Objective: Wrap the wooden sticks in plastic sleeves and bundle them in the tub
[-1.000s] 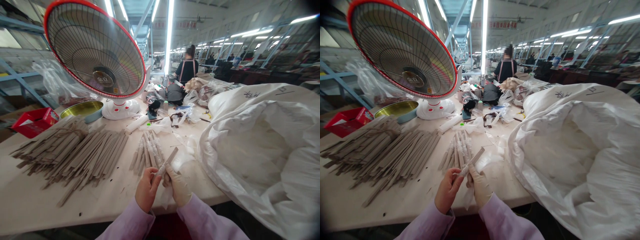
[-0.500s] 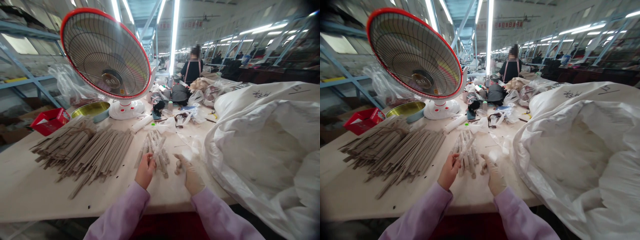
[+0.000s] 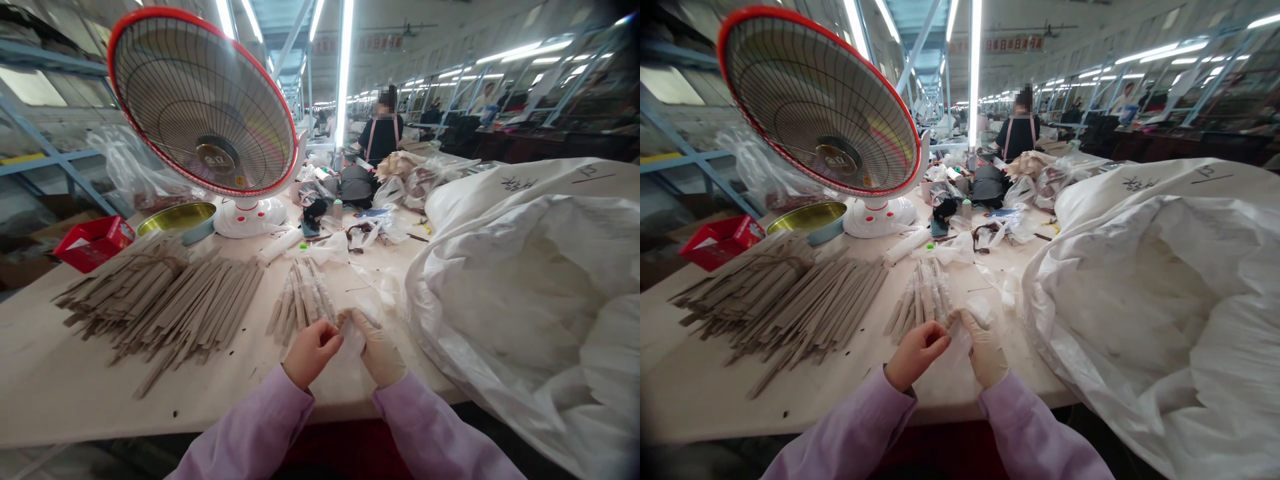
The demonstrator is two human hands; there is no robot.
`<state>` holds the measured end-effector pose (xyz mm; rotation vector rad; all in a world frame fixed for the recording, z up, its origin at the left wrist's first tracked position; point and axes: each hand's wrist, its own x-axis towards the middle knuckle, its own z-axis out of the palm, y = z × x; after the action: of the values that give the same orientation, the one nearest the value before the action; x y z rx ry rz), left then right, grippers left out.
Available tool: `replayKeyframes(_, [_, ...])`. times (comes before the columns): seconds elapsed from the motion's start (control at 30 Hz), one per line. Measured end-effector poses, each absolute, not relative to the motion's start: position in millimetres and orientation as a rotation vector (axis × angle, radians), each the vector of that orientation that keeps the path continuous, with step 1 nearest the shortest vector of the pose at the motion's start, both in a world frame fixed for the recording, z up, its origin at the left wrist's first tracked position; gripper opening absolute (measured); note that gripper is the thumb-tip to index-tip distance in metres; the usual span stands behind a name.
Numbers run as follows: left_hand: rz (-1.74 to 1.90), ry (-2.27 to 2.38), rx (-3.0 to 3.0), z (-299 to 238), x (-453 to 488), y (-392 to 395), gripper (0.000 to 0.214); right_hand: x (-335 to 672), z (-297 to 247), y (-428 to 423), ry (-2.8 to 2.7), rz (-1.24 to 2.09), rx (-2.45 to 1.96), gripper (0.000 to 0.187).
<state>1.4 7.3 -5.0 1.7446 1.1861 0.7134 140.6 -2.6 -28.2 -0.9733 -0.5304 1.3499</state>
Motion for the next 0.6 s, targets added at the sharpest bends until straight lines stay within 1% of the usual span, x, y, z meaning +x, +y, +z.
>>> replayKeyframes(0.13, [0.783,1.22,1.74,-3,3,1,0.021,137,-25,-11,-0.603,1.419,-0.99,0.022])
replayKeyframes(0.27, [0.636,1.258,1.99,-1,-23,16,0.028,141,-28,-13,-0.737,1.34,-1.104,0.023])
replayKeyframes(0.33, [0.484,1.503,2.203,-3,-51,36,0.028,144,-30,-11,-0.682,1.316,-1.077,0.026])
replayKeyframes(0.37, [0.339,1.736,2.293,-5,-68,48,0.026,144,-30,-10,-0.651,1.313,-1.051,0.028])
replayKeyframes(0.5, [0.141,2.231,2.128,-22,-127,97,0.026,137,-31,-8,-0.602,1.334,-1.021,0.032])
replayKeyframes(0.6, [0.05,2.416,2.01,-37,-145,119,0.024,131,-32,-9,-0.618,1.348,-1.08,0.03])
